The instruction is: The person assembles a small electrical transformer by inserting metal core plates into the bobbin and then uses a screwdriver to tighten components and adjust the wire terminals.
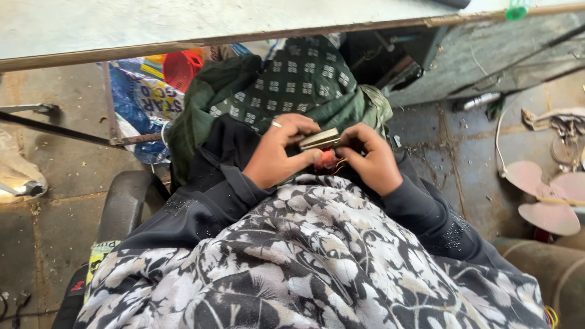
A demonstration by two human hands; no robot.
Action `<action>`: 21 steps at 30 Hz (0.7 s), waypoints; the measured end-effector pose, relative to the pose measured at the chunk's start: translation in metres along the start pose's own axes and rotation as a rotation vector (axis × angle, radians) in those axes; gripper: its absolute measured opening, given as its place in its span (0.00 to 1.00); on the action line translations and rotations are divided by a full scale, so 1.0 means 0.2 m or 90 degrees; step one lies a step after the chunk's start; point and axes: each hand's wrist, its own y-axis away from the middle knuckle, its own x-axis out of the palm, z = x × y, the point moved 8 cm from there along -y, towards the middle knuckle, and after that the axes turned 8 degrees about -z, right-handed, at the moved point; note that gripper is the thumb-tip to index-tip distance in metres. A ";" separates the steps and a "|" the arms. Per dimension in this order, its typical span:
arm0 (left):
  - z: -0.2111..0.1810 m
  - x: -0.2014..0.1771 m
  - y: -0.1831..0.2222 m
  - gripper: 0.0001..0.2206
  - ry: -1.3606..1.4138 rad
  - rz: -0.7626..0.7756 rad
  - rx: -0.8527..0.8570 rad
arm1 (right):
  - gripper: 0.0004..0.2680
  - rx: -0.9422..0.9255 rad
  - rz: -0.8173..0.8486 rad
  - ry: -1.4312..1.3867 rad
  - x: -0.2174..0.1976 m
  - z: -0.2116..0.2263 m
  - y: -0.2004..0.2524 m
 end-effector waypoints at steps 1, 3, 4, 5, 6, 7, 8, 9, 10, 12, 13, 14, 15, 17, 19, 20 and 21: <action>0.05 0.01 0.00 0.23 -0.032 0.020 -0.034 | 0.07 0.045 0.002 -0.064 0.00 -0.03 -0.01; 0.14 0.04 0.00 0.31 -0.095 0.060 -0.100 | 0.06 0.049 -0.011 -0.043 -0.02 0.00 -0.05; 0.17 0.03 0.00 0.35 -0.129 0.056 -0.106 | 0.06 0.008 -0.028 0.041 -0.04 0.05 -0.06; 0.19 0.03 0.00 0.39 -0.163 0.051 -0.111 | 0.05 -0.036 -0.045 0.127 -0.07 0.11 -0.08; 0.20 0.03 0.01 0.43 -0.196 0.045 -0.116 | 0.06 -0.108 -0.071 0.168 -0.11 0.21 -0.10; 0.24 0.03 0.02 0.42 -0.144 0.033 -0.153 | 0.07 -0.180 -0.093 0.210 -0.16 0.30 -0.14; 0.27 0.04 0.03 0.40 -0.091 0.022 -0.190 | 0.07 -0.253 -0.115 0.251 -0.21 0.40 -0.17; 0.30 0.03 0.03 0.39 -0.041 0.010 -0.220 | 0.08 -0.288 -0.140 0.254 -0.26 0.48 -0.21; 0.30 0.04 0.02 0.37 -0.043 0.011 -0.199 | 0.10 -0.324 -0.165 0.257 -0.30 0.55 -0.24; 0.30 0.04 0.01 0.35 -0.055 0.017 -0.148 | 0.10 -0.428 -0.213 0.388 -0.32 0.67 -0.37; 0.28 0.04 0.00 0.35 -0.085 0.041 -0.105 | 0.10 -0.479 -0.242 0.454 -0.34 0.71 -0.43; 0.26 0.05 0.00 0.36 -0.117 0.064 -0.062 | 0.12 -0.486 -0.237 0.483 -0.34 0.72 -0.53; 0.24 0.06 0.00 0.36 -0.149 0.089 -0.018 | 0.14 -0.492 -0.235 0.514 -0.33 0.71 -0.65; 0.21 0.07 0.01 0.37 -0.146 0.122 0.020 | 0.15 -0.479 -0.224 0.553 -0.33 0.66 -0.81; 0.22 0.05 0.01 0.37 -0.144 0.126 -0.021 | 0.15 -0.440 -0.205 0.571 -0.33 0.59 -0.93; 0.24 0.03 0.00 0.36 -0.142 0.111 -0.079 | 0.13 -0.434 -0.206 0.570 -0.34 0.57 -0.97; 0.26 0.02 0.02 0.36 -0.138 0.096 -0.142 | 0.12 -0.423 -0.203 0.569 -0.34 0.54 -0.98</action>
